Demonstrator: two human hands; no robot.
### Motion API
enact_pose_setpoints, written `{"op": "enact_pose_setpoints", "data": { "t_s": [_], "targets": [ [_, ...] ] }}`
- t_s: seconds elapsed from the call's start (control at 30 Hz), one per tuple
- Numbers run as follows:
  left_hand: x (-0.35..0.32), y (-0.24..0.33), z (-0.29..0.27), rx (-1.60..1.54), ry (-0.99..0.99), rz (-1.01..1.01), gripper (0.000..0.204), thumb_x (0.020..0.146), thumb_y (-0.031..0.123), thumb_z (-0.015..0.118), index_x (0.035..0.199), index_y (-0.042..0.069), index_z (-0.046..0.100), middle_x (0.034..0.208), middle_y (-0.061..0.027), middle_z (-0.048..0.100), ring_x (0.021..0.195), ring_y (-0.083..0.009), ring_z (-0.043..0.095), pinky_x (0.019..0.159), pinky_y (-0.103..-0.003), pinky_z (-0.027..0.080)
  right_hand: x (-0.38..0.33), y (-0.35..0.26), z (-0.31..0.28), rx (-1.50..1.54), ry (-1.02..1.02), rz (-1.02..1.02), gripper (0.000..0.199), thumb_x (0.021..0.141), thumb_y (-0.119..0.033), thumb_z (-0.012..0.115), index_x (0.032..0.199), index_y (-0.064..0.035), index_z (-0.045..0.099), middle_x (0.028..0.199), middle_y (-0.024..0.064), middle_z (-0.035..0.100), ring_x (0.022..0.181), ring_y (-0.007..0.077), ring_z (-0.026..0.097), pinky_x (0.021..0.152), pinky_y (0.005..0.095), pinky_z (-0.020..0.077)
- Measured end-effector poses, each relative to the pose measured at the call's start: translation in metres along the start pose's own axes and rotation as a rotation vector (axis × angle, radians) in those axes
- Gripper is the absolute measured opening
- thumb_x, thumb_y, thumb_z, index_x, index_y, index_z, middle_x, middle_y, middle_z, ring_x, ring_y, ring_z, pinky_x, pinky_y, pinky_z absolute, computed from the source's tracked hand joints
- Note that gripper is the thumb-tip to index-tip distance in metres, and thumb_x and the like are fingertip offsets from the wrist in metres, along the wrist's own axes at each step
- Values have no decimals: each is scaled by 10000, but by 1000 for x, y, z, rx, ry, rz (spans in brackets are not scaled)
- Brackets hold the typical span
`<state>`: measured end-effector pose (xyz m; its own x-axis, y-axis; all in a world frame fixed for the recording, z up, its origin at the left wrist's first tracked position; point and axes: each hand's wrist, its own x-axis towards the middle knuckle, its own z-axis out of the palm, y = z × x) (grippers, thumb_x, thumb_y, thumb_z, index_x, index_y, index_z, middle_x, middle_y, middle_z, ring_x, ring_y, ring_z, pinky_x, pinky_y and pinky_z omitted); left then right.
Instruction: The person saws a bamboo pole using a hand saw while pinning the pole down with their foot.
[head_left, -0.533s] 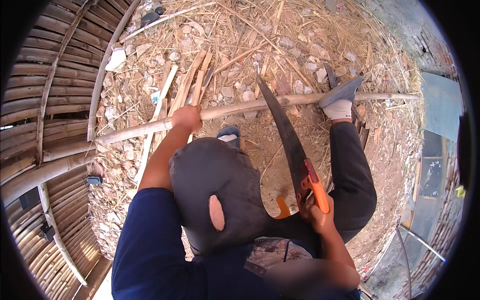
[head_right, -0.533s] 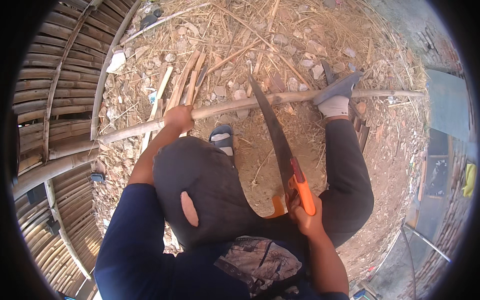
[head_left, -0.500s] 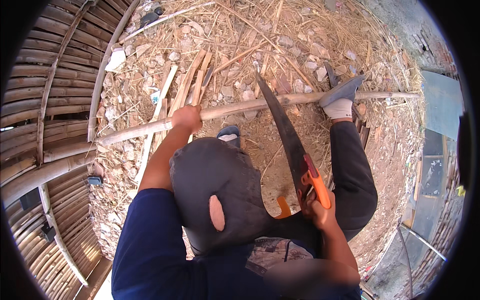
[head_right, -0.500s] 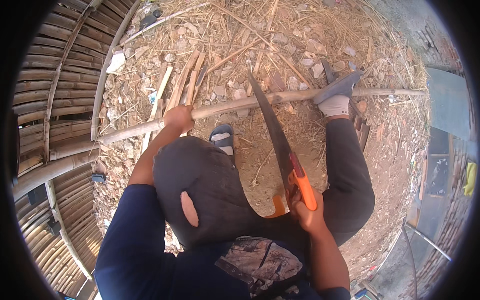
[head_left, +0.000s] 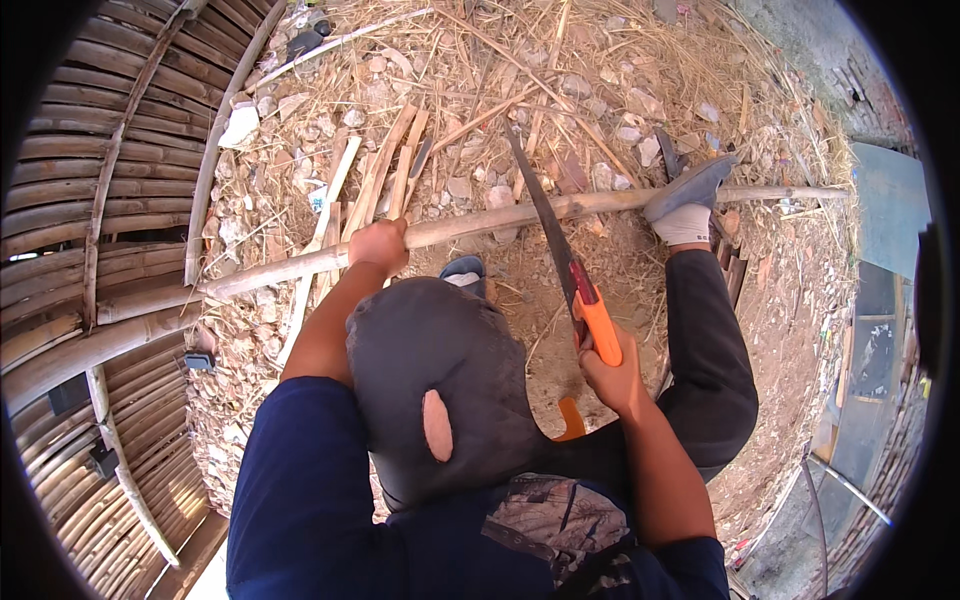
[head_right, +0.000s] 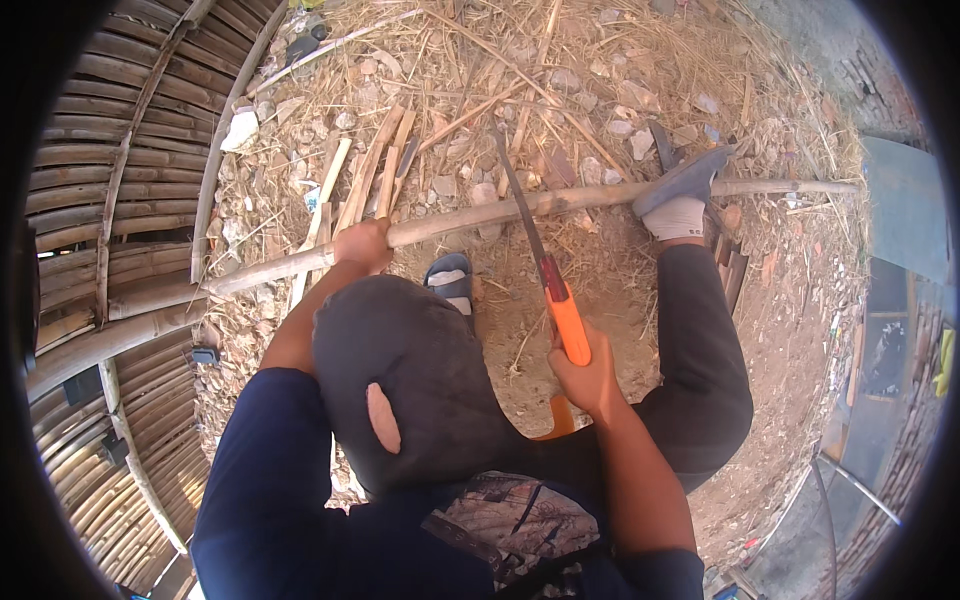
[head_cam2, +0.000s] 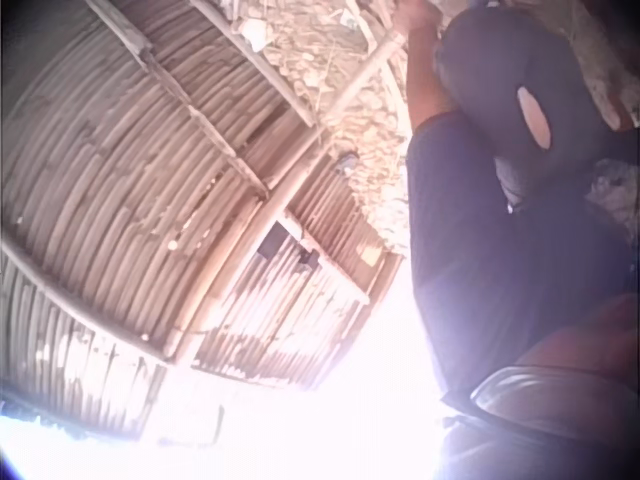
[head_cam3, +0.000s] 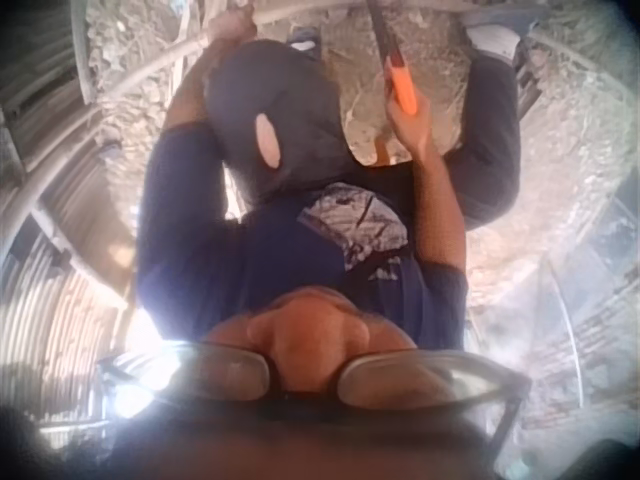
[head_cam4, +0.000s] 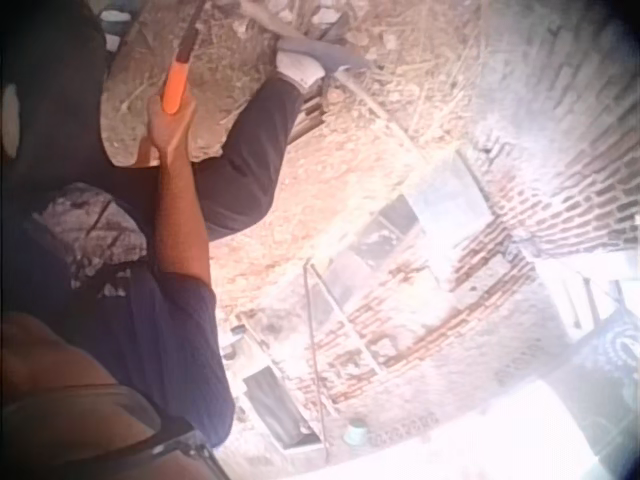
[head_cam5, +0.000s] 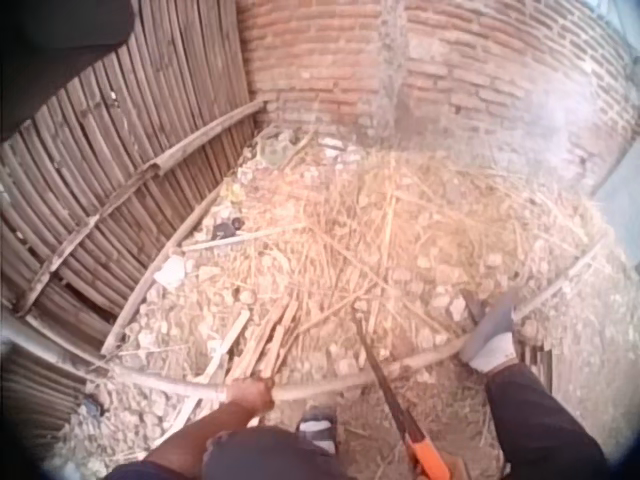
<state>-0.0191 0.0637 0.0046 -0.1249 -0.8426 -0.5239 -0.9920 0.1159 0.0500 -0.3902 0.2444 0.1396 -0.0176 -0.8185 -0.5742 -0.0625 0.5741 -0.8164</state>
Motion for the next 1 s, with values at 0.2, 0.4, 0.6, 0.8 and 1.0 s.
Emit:
{"op": "enact_pose_setpoints", "data": {
  "t_s": [0.2, 0.4, 0.6, 0.8, 1.0],
  "targets": [
    [7, 7, -20, 0, -56, -29, 384, 841, 227, 707, 1211, 135, 668, 1140, -106, 737, 1091, -302, 714, 935, -454, 579, -94, -18, -18, 72, 64, -25, 71, 812, 29, 504, 841, -22, 545, 700, 24, 544, 574, 94, 521, 729, 297, 519],
    [7, 1, -18, 61, -51, -32, 364, 875, 209, 654, 1233, 146, 683, 1152, -98, 746, 1092, -288, 722, 915, -435, 589, -43, -37, -17, 42, 25, 56, 64, 793, 18, 531, 835, -28, 520, 689, 34, 533, 558, 112, 507, 631, 279, 492],
    [19, -4, -30, -12, -157, 5, 433, 793, 235, 740, 1222, 179, 722, 1129, -107, 763, 1078, -307, 719, 953, -443, 578, -88, -34, -26, 94, 53, 35, 88, 852, -33, 610, 913, -13, 550, 746, 44, 576, 548, 108, 530, 538, 248, 448],
    [27, -10, -33, -39, -181, 41, 483, 757, 252, 757, 1231, 169, 722, 1123, -124, 765, 1068, -321, 721, 958, -446, 574, -87, -40, -13, 106, 101, 14, 173, 873, -81, 682, 975, -8, 563, 770, 47, 592, 563, 100, 539, 552, 244, 457],
    [28, -8, -42, -34, -232, 59, 453, 775, 228, 744, 1222, 158, 719, 1161, -109, 757, 1107, -295, 714, 960, -425, 570, -89, -22, -9, 78, 139, -29, 172, 828, -36, 657, 979, -9, 579, 810, 38, 610, 662, 90, 566, 632, 246, 477]
  ]
}}
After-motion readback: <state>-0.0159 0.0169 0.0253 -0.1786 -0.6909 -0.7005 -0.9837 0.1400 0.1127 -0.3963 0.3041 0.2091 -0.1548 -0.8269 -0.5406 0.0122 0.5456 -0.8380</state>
